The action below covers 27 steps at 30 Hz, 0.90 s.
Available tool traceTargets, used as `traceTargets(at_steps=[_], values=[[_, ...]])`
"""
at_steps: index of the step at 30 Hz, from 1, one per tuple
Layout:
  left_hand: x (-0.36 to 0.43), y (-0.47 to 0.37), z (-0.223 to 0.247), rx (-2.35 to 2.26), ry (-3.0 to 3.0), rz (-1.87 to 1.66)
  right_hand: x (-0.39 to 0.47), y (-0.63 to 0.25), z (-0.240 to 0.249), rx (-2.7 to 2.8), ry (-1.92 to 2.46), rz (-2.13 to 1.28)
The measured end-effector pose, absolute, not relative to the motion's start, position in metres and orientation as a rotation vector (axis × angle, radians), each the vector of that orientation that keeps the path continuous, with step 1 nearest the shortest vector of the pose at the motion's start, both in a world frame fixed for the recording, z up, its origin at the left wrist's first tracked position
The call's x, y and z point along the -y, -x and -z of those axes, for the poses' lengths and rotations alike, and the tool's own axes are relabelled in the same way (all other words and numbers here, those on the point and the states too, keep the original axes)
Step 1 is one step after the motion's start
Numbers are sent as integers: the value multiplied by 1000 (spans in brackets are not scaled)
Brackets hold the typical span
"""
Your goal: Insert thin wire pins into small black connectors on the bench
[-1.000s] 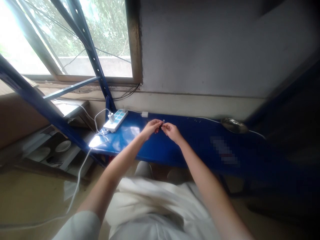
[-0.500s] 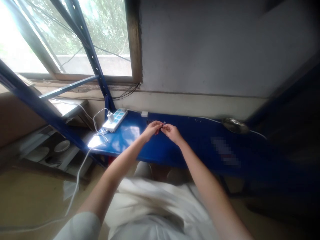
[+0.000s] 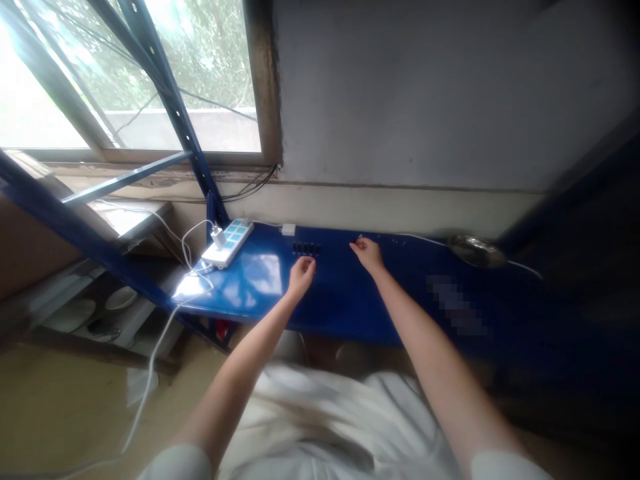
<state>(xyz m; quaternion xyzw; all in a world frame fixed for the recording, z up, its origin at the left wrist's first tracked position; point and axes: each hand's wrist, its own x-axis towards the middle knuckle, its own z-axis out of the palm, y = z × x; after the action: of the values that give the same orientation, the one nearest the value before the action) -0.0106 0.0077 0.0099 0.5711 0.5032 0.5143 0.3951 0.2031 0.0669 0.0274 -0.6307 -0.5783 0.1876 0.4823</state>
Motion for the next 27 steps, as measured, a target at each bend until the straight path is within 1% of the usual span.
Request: traceTargets(at_steps=[3, 7, 20, 27], values=[[-7, 14, 1, -1326, -1437, -1276, -81, -218, -16, 1419, 1695, -397], [-3, 16, 5, -1354, -1465, -1268, -94, -226, -1, 1456, 1787, -395], [5, 15, -3, -1405, -1527, -1227, -120, -225, 19, 1471, 1847, -346], [4, 14, -2, -1413, -1507, -1232, -123, -234, 22, 1537, 1873, -410]])
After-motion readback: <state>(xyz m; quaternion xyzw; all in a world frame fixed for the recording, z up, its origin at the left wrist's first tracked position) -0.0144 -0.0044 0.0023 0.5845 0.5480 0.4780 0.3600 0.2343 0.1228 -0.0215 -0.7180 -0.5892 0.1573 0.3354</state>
